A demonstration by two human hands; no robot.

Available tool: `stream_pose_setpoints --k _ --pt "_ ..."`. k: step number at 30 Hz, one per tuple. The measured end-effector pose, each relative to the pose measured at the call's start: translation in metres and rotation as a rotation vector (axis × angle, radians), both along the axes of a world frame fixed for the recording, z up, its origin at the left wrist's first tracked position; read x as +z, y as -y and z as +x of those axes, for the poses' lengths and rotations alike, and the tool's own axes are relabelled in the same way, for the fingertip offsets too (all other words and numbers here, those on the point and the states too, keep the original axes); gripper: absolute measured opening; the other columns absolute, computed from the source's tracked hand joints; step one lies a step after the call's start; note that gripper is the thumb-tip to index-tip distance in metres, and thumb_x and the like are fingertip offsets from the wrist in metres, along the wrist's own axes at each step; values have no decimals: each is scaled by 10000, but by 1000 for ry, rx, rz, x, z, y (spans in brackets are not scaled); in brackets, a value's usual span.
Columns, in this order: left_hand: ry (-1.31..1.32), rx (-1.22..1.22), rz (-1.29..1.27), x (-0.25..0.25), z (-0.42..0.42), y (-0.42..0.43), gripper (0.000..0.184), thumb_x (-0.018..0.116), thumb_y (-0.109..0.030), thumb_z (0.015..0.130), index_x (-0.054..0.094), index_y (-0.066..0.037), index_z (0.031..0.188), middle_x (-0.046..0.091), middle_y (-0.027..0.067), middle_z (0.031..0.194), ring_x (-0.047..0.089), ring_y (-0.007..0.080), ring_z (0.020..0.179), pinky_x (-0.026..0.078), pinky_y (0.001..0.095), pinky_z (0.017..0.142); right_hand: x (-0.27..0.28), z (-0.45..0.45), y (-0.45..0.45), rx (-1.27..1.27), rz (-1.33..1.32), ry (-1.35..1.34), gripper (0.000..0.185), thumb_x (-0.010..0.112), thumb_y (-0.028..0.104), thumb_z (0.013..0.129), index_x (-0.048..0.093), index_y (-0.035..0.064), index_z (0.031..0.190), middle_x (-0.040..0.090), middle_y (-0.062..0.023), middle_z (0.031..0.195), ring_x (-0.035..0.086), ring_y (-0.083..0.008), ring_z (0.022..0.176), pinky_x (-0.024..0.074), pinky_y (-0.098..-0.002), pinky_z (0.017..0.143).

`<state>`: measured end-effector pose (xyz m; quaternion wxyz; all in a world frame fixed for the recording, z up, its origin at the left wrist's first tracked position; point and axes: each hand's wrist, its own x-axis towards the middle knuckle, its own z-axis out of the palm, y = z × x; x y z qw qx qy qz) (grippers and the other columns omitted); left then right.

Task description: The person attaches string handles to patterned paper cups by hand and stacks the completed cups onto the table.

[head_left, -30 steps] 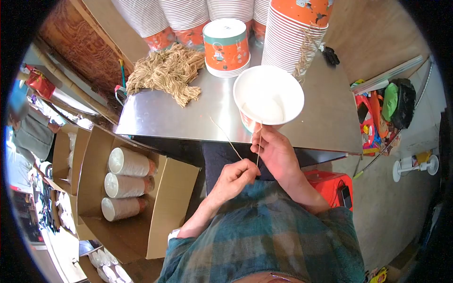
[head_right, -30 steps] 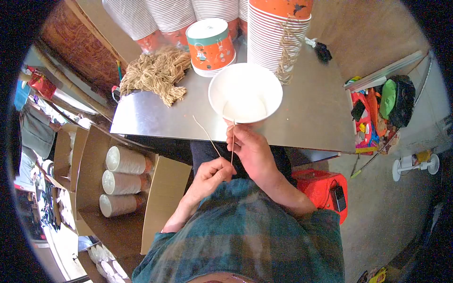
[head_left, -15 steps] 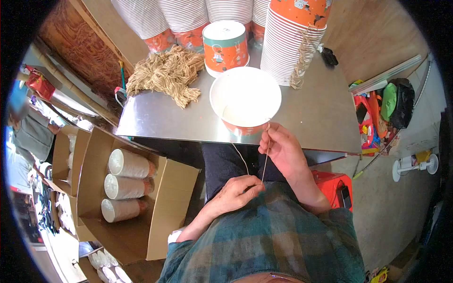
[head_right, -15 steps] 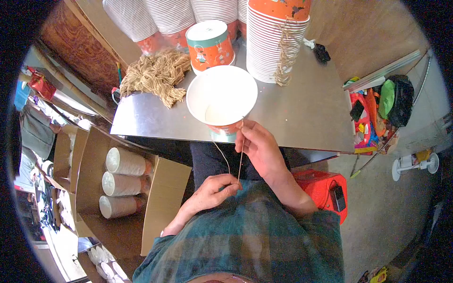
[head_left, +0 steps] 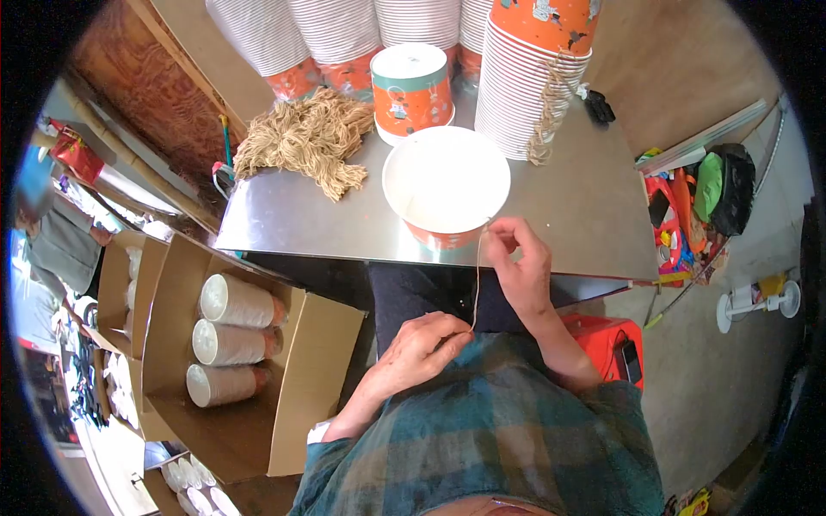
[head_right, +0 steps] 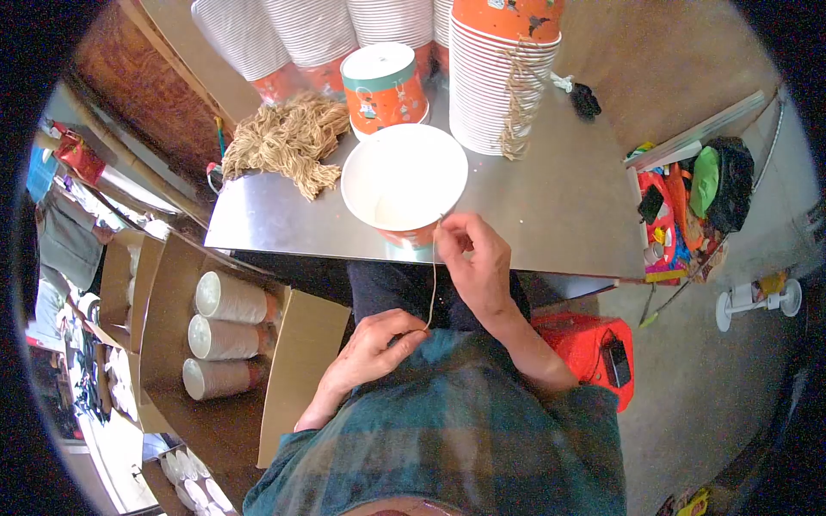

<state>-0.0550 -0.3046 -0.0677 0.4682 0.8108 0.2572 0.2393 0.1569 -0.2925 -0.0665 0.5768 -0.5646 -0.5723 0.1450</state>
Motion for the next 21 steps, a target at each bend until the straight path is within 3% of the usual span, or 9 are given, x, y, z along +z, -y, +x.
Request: stream_pose_setpoints --k 6,10,13,16,21 --pt "-29 89 -29 4 -13 -4 144 635 -132 971 701 -7 998 711 146 919 700 320 839 548 385 746 -19 17 -6 -22 -15 -30 115 626 105 996 609 -10 996 644 -74 743 636 -120 674 501 -282 620" --pt "-26 172 -107 8 -24 -7 159 641 -146 979 710 -4 999 729 126 905 713 253 826 549 363 733 -17 19 -8 -34 -24 -147 136 628 133 999 605 -2 1003 664 -75 764 644 -128 690 508 -286 630" --pt "-25 182 -87 7 -22 -6 167 650 -150 977 711 4 1002 736 119 919 715 238 832 552 354 739 -8 6 -4 -34 -31 -31 215 697 188 956 609 -5 991 666 -68 744 645 -128 669 507 -281 612" --pt "-18 170 -41 6 -17 -6 161 655 -141 972 710 7 1000 738 119 929 716 242 837 553 349 743 -1 -1 -3 -25 -3 98 193 715 164 936 618 1 973 658 -64 709 640 -136 628 503 -284 585" --pt "-34 181 -38 8 -20 -7 144 654 -122 970 711 6 1001 740 111 932 714 223 839 551 337 742 -11 10 -6 -27 -32 54 113 672 109 953 632 4 953 649 -94 691 646 -161 612 503 -306 576"
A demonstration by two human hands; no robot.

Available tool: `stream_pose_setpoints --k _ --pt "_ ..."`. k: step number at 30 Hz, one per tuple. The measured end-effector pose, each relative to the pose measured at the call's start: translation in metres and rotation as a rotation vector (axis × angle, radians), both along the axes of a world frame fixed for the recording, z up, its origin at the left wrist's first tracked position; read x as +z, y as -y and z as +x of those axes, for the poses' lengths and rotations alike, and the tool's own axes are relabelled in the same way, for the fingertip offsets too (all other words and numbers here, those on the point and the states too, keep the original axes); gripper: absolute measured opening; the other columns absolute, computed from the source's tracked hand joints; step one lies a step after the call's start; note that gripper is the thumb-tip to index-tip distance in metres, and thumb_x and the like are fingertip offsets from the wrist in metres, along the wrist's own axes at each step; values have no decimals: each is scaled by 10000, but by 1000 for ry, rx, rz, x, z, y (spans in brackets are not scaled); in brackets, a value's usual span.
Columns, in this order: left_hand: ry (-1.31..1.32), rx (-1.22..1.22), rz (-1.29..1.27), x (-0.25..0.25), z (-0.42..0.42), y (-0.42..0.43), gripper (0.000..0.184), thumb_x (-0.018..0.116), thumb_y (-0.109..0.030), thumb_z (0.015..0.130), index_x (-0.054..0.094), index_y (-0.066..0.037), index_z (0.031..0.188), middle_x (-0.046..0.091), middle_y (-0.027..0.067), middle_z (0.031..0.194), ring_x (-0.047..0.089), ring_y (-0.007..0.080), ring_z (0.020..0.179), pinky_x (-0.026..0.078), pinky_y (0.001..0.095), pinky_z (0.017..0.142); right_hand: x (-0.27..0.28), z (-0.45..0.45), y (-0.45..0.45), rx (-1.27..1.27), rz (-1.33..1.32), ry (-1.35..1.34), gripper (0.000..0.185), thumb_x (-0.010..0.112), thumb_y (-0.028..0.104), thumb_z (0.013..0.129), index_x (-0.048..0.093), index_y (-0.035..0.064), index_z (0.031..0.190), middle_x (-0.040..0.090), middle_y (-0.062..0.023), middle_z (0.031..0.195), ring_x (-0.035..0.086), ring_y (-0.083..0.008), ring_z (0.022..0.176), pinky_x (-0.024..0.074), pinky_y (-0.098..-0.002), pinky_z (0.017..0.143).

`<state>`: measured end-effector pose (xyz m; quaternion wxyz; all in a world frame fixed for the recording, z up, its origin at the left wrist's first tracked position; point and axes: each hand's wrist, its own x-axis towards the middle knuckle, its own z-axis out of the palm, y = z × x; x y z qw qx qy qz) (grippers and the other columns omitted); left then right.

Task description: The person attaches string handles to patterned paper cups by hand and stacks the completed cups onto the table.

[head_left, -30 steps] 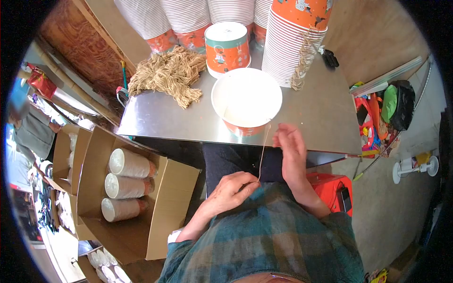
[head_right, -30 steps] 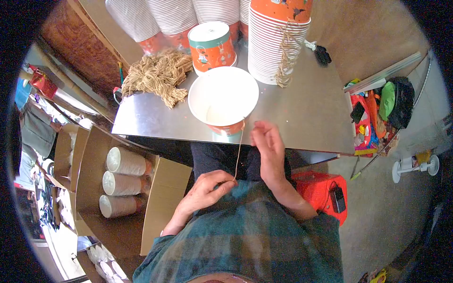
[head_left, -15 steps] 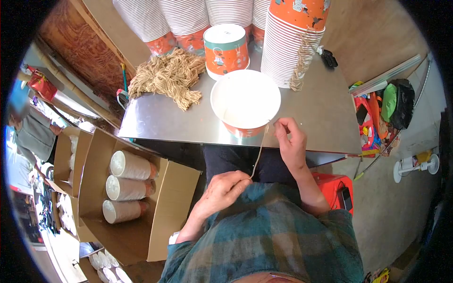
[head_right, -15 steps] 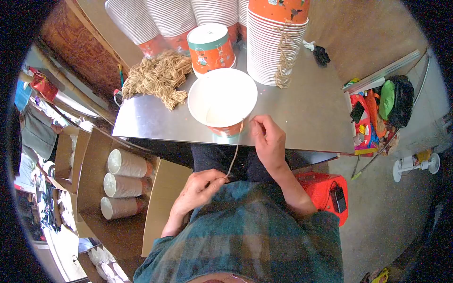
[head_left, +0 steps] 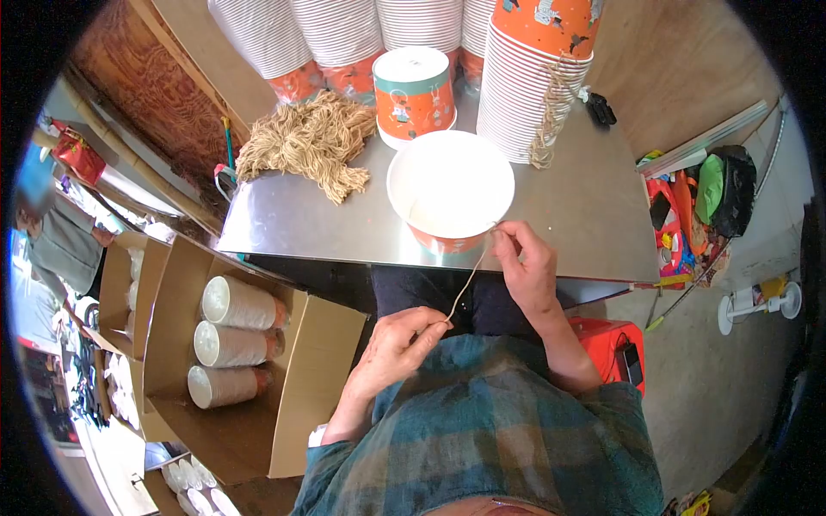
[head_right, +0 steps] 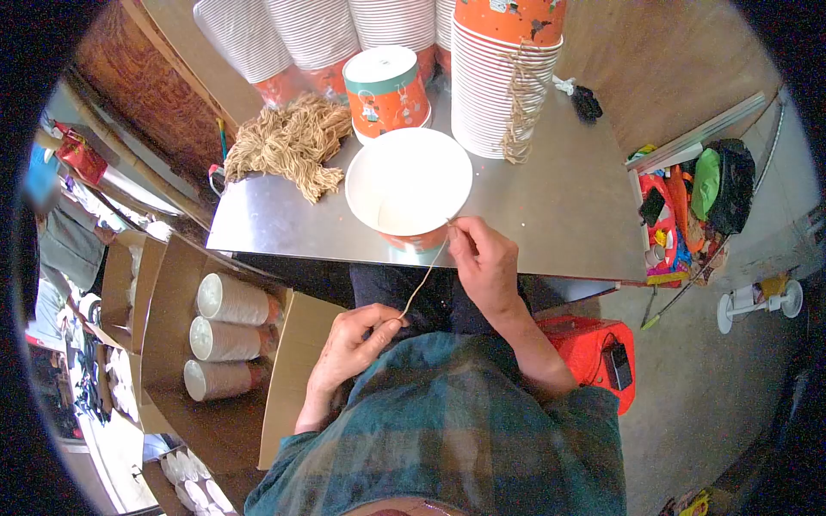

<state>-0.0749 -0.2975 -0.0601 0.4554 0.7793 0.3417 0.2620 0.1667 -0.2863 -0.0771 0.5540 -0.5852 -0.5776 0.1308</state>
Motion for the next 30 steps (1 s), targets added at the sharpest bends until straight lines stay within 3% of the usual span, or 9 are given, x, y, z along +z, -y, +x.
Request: stream_pose_setpoints --k 2,5,7,9,16,21,23,26,30 --pt "55 88 -44 0 -6 -1 128 659 -115 966 699 3 995 708 133 882 678 243 743 524 337 666 -2 7 -1 8 34 -11 78 606 56 983 636 -16 979 657 -61 716 619 -115 638 498 -274 617" --pt "142 147 -28 6 -18 -6 114 643 -97 973 719 -14 992 718 109 871 668 173 729 512 298 646 -3 19 -3 -5 18 44 74 600 40 971 643 -12 1002 655 -78 746 637 -156 690 506 -290 654" --pt "116 144 -16 19 -18 -9 104 654 -90 963 717 -9 976 721 98 873 674 205 739 521 315 662 0 20 -7 -10 50 98 75 604 32 959 643 -9 1009 658 -86 769 647 -180 717 508 -294 673" --pt "160 -52 191 31 -13 -14 89 680 -86 939 714 -6 954 715 98 858 666 246 744 523 337 685 3 21 -11 -44 146 256 89 643 -3 904 639 -2 994 672 -133 897 664 -309 790 533 -378 690" --pt "234 -372 579 81 25 -30 134 767 -68 802 678 -31 896 560 86 805 560 274 764 469 380 690 0 38 -29 -15 217 292 131 607 -68 890 618 -16 1009 666 -154 1171 676 -333 954 557 -382 801" --pt "105 -36 870 104 26 -90 70 721 -69 846 712 -35 907 603 108 770 597 280 722 469 382 648 0 62 -40 55 198 134 115 568 -33 962 610 -13 1066 673 -156 1190 685 -293 974 550 -350 830" --pt "85 137 728 96 22 -127 124 730 -107 878 712 9 919 609 108 755 585 208 687 457 345 625 0 74 -50 46 175 120 103 562 -25 977 612 -15 1066 674 -150 1204 684 -282 994 542 -348 853" --pt "21 282 448 56 16 -159 166 698 -163 907 717 -2 940 649 132 774 620 240 693 492 354 648 3 82 -62 46 142 146 121 570 -8 981 626 -22 1087 677 -149 1215 681 -297 1046 528 -348 899" --pt "13 261 218 -1 10 -163 252 699 -252 952 728 -5 999 648 98 723 593 145 652 477 317 616 -10 102 -91 38 164 235 171 573 7 984 651 -25 1133 669 -144 1243 671 -294 1092 519 -343 929"
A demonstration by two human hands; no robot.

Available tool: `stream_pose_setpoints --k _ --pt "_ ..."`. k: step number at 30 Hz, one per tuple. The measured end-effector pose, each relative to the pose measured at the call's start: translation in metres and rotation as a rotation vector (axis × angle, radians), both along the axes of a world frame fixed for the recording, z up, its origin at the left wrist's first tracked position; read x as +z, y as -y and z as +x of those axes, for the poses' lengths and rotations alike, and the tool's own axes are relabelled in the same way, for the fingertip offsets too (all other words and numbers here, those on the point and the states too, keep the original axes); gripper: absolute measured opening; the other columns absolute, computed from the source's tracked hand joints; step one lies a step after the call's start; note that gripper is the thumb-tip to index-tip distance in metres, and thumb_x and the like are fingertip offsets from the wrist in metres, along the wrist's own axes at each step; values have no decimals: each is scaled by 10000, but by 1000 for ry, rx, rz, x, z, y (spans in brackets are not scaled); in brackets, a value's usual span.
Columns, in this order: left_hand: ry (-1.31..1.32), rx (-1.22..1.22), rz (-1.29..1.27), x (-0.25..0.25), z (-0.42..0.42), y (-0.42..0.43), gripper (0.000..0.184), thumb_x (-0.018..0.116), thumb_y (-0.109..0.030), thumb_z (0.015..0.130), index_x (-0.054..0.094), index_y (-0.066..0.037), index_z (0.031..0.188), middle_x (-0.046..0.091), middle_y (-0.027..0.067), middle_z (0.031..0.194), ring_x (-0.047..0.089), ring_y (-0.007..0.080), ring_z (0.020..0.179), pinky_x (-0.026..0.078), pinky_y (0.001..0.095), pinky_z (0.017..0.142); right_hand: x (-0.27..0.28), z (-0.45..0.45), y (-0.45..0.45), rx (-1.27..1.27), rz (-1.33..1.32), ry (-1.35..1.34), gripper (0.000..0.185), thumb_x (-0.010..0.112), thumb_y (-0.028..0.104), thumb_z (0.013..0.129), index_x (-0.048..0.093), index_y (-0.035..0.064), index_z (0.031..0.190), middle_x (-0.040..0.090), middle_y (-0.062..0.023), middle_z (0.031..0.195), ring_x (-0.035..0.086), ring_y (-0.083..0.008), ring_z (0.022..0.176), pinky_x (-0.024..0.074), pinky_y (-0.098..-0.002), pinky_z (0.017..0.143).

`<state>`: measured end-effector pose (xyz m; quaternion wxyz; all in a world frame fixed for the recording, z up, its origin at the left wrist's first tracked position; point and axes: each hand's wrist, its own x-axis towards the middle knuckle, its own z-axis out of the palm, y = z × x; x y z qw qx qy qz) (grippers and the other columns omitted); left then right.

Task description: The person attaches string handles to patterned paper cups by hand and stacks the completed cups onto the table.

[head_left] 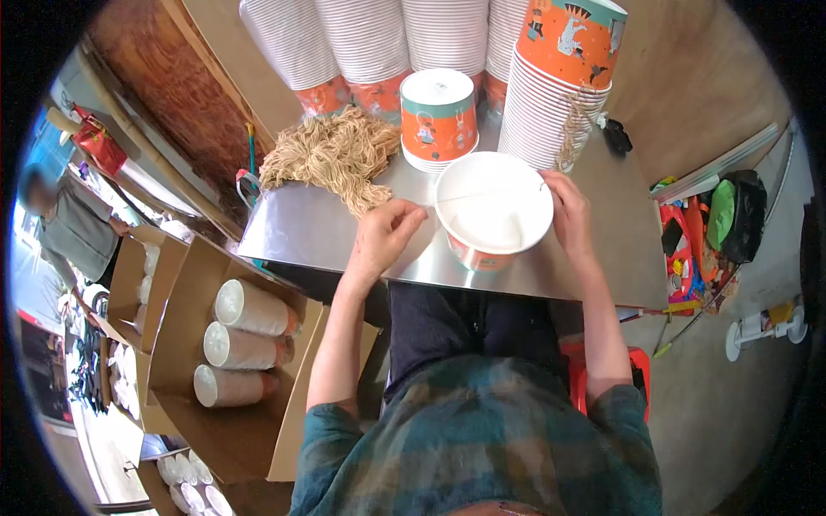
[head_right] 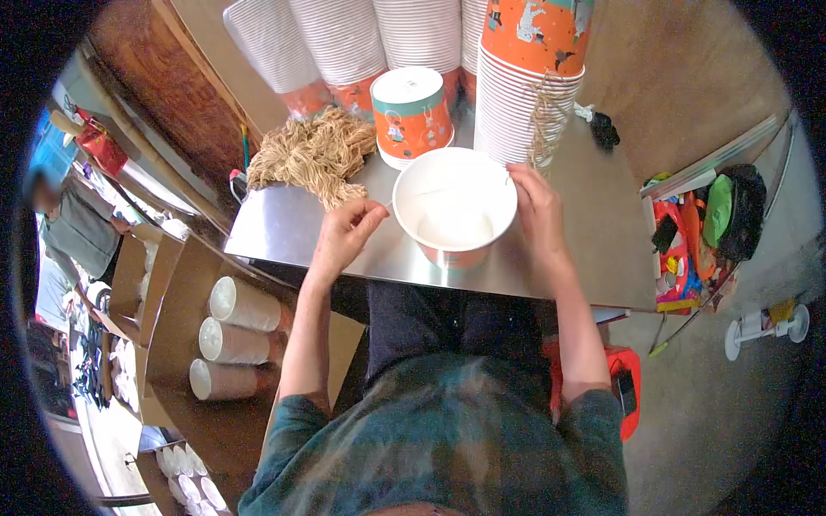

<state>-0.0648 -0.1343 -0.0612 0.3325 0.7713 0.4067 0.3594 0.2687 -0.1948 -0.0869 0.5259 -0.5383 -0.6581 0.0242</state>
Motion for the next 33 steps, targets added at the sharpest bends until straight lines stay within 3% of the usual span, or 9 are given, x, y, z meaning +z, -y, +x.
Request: stream_pose_setpoints --k 2,7,12,18,21,23,25,30,33 --pt "64 23 -105 -25 0 6 274 693 -259 968 721 3 1042 655 63 705 573 87 647 470 281 601 2 -1 -4 -51 30 -5 181 577 10 982 661 -25 1139 669 -150 1232 665 -293 1099 519 -343 929" --pt "115 18 -212 -38 -2 31 246 687 -233 971 728 -6 1054 684 74 787 589 106 673 475 284 615 38 -38 49 -221 139 -88 234 604 -14 941 694 9 1157 668 -167 1129 655 -292 1011 532 -367 862" --pt "94 -17 -119 -43 -8 51 172 686 -163 955 736 -16 1030 659 87 857 594 164 705 475 303 638 49 -83 85 -10 176 385 287 729 -15 792 712 61 1068 667 -86 1072 615 -308 990 524 -400 849" --pt "-15 40 26 -37 -30 78 139 717 -131 911 744 -33 1006 650 100 854 607 213 718 480 315 675 46 -68 73 86 119 303 232 708 -40 787 682 43 1002 664 -87 1068 614 -324 1052 523 -425 899" --pt "-74 20 -146 -43 -35 87 162 711 -150 938 736 -10 1017 683 69 857 624 175 745 492 296 704 48 -54 66 121 95 292 213 649 -90 805 668 28 981 666 -107 1109 613 -346 1133 512 -422 963" --pt "416 -127 -566 -50 -35 90 177 695 -151 964 726 -2 1056 704 47 875 633 131 806 492 267 744 48 -47 58 125 78 239 221 625 -105 809 664 23 986 665 -115 1154 604 -348 1181 498 -419 995" --pt "508 -159 -611 -37 -29 94 180 684 -153 976 715 4 1058 702 42 883 631 127 809 494 263 755 49 -46 54 74 91 269 251 622 -95 816 665 22 1034 661 -126 1182 595 -349 1216 484 -430 1019" --pt "924 -319 -705 -30 -5 97 169 628 -152 1012 672 5 1057 682 73 926 622 151 825 494 270 757 51 -74 80 -92 212 268 319 610 -66 834 662 26 1134 673 -142 1120 627 -338 1093 506 -439 944" --pt "998 -316 -759 -32 2 101 161 610 -155 1020 655 -5 1062 669 84 905 624 174 821 499 287 745 35 -105 97 128 158 151 312 633 -37 826 656 12 1134 672 -145 1093 626 -352 1027 506 -441 916"
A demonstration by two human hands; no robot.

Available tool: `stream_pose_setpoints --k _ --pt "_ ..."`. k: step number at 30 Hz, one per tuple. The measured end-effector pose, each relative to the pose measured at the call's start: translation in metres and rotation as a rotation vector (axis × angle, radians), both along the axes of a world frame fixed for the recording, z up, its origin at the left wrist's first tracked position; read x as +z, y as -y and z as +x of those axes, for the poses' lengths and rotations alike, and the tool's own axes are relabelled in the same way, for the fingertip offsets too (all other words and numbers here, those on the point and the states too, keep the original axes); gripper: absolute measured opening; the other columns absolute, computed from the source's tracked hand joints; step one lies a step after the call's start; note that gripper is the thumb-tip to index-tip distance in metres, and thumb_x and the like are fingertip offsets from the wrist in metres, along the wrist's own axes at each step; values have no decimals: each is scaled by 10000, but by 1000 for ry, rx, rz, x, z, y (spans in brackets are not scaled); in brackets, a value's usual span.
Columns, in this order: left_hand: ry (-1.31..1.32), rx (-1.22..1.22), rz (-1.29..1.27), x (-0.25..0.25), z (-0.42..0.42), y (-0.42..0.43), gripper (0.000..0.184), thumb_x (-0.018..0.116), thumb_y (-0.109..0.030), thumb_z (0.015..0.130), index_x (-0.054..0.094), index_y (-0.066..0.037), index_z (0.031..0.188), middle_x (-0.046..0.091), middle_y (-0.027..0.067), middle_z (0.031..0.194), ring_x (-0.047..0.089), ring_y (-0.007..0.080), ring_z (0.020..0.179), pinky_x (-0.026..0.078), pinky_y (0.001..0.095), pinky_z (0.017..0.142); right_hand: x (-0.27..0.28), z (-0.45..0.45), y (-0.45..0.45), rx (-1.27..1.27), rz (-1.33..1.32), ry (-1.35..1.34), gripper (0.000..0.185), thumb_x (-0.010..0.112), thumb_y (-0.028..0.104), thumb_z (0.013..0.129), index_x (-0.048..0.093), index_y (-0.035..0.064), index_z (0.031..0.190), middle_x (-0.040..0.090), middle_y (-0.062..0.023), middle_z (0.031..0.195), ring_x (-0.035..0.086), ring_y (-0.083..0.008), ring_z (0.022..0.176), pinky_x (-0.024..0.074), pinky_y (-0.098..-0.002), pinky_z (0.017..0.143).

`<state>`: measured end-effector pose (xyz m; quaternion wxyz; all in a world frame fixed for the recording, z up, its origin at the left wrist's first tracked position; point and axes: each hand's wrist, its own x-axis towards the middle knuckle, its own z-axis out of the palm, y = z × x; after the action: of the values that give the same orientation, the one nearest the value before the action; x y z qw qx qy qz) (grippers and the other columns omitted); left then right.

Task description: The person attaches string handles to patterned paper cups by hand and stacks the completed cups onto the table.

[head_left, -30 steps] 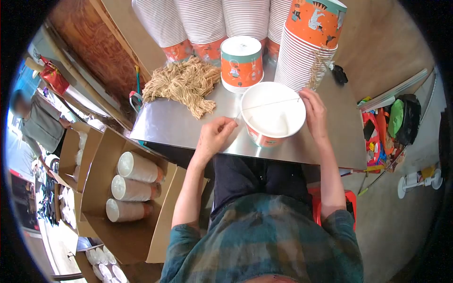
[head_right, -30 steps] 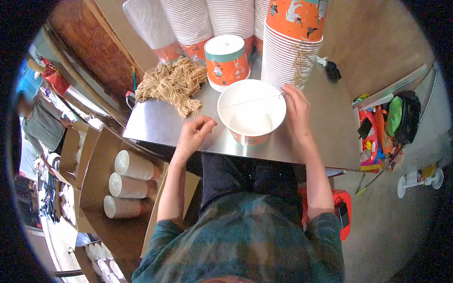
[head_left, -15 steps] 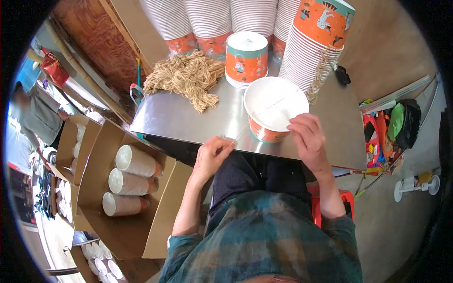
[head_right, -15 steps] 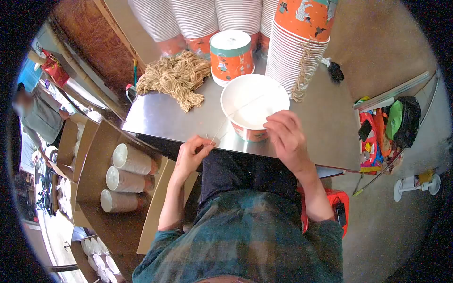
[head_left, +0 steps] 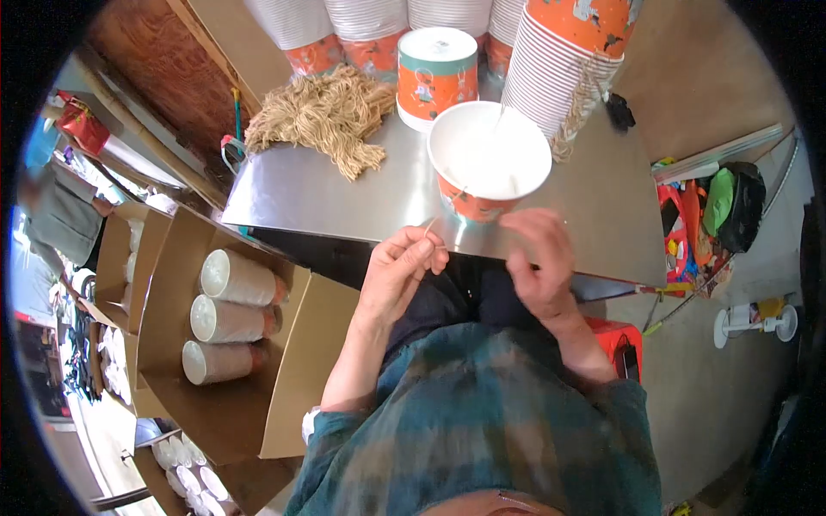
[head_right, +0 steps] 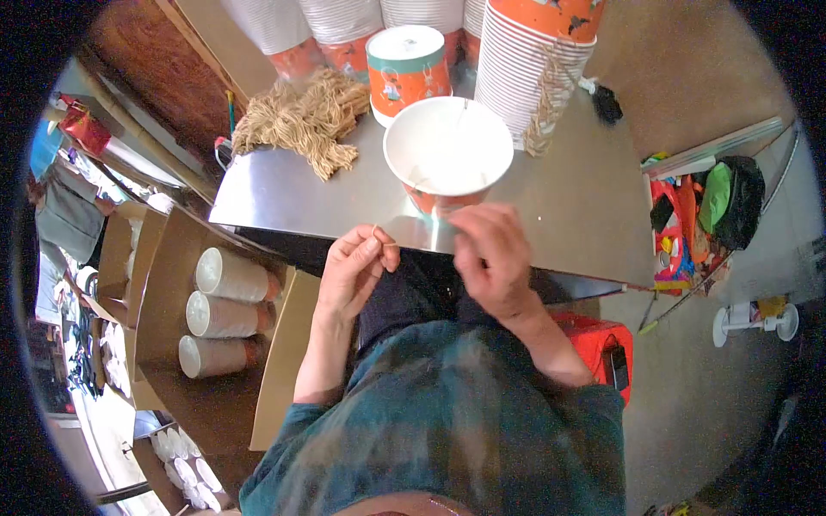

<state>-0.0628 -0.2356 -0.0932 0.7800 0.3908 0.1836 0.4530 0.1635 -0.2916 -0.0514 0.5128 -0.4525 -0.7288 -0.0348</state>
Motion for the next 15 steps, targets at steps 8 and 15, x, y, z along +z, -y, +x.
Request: stream_pose_setpoints --k 8,15 --pt "100 0 -36 -3 3 9 189 626 -195 1012 657 -16 1064 662 84 884 618 187 808 500 321 750 -23 -28 8 130 -285 -181 296 711 72 875 655 4 1157 672 -136 1070 604 -329 1062 487 -411 935" --pt "93 3 -61 -8 3 10 191 646 -192 1001 659 -13 1067 666 85 895 613 176 803 496 304 745 -31 -24 5 159 -347 -284 57 715 47 888 678 20 922 682 -91 856 646 -264 800 510 -372 713"
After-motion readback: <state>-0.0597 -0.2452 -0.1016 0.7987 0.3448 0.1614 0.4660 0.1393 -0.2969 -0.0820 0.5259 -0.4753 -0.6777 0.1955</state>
